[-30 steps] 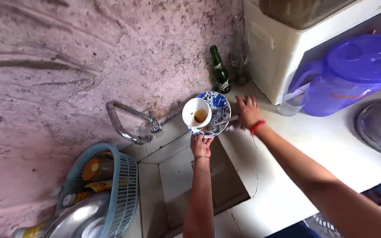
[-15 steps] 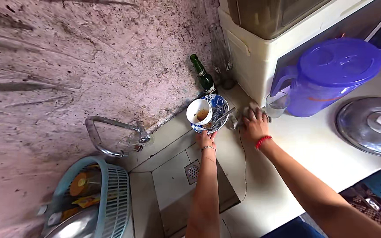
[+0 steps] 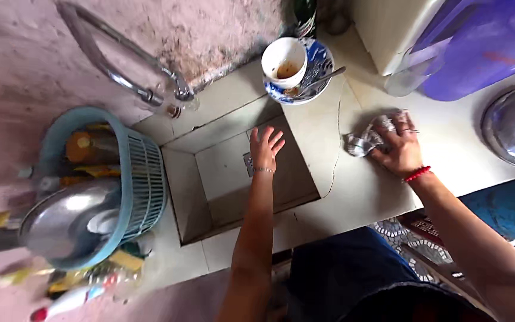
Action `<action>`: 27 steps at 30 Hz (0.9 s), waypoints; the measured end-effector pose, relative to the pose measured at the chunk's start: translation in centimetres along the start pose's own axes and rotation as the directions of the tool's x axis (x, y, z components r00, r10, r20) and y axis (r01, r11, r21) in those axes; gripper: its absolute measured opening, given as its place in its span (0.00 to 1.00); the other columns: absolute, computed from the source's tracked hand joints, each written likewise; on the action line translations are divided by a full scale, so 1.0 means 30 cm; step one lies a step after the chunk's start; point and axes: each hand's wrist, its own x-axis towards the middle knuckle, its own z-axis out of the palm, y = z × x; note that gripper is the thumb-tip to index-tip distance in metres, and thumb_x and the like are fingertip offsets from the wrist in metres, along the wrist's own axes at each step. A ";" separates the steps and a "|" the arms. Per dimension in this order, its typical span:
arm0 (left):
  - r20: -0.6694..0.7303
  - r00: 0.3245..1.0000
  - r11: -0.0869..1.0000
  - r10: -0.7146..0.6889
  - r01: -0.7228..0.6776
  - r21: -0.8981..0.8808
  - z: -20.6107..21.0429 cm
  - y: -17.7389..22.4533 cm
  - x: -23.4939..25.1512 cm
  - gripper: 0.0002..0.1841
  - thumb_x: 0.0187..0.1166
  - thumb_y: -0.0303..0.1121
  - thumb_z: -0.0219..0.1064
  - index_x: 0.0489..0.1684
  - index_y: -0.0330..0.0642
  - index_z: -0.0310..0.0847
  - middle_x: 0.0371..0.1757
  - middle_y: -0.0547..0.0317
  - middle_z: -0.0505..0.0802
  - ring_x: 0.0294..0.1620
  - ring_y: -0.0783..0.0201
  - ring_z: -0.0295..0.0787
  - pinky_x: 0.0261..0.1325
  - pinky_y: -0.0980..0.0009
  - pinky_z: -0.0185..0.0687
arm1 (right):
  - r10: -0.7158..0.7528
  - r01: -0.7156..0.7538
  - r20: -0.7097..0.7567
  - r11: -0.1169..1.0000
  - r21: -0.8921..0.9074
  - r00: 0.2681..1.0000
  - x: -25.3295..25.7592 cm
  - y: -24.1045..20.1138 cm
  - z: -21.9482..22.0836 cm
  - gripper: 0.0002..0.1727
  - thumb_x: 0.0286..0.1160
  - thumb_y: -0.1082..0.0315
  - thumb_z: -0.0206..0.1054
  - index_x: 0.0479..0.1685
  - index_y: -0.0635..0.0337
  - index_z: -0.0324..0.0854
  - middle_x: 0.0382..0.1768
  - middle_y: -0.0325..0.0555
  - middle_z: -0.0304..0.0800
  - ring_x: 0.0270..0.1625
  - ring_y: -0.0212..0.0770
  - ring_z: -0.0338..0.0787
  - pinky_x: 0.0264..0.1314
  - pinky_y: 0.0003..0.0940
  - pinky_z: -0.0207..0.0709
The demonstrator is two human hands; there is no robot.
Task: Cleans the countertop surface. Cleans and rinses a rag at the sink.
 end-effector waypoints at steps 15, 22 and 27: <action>-0.413 0.879 0.962 0.238 -0.156 0.223 -0.740 -0.230 -0.631 0.23 0.90 0.28 0.51 0.79 0.21 0.60 0.59 0.42 0.90 0.50 0.64 0.94 0.50 0.67 0.92 | 0.084 -0.414 0.648 0.829 0.376 0.757 0.053 -0.860 0.468 0.18 0.75 0.67 0.72 0.62 0.66 0.87 0.63 0.66 0.87 0.65 0.60 0.87 0.71 0.58 0.78; -0.235 0.966 0.973 0.108 -0.054 0.223 -0.669 -0.045 -0.227 0.21 0.83 0.25 0.64 0.72 0.23 0.72 0.58 0.35 0.88 0.54 0.57 0.88 0.59 0.62 0.84 | -0.120 -0.410 0.630 0.664 0.625 0.767 0.392 -1.135 0.435 0.20 0.89 0.60 0.60 0.68 0.64 0.84 0.65 0.53 0.90 0.67 0.45 0.88 0.71 0.49 0.78; 0.036 0.944 0.864 0.329 -0.316 0.391 -0.625 0.127 -0.096 0.16 0.71 0.23 0.72 0.55 0.23 0.82 0.51 0.41 0.91 0.53 0.59 0.88 0.61 0.62 0.83 | 0.190 -0.574 0.564 0.500 0.649 0.804 0.910 -1.223 0.564 0.30 0.92 0.51 0.54 0.83 0.65 0.67 0.80 0.66 0.72 0.79 0.62 0.76 0.76 0.59 0.72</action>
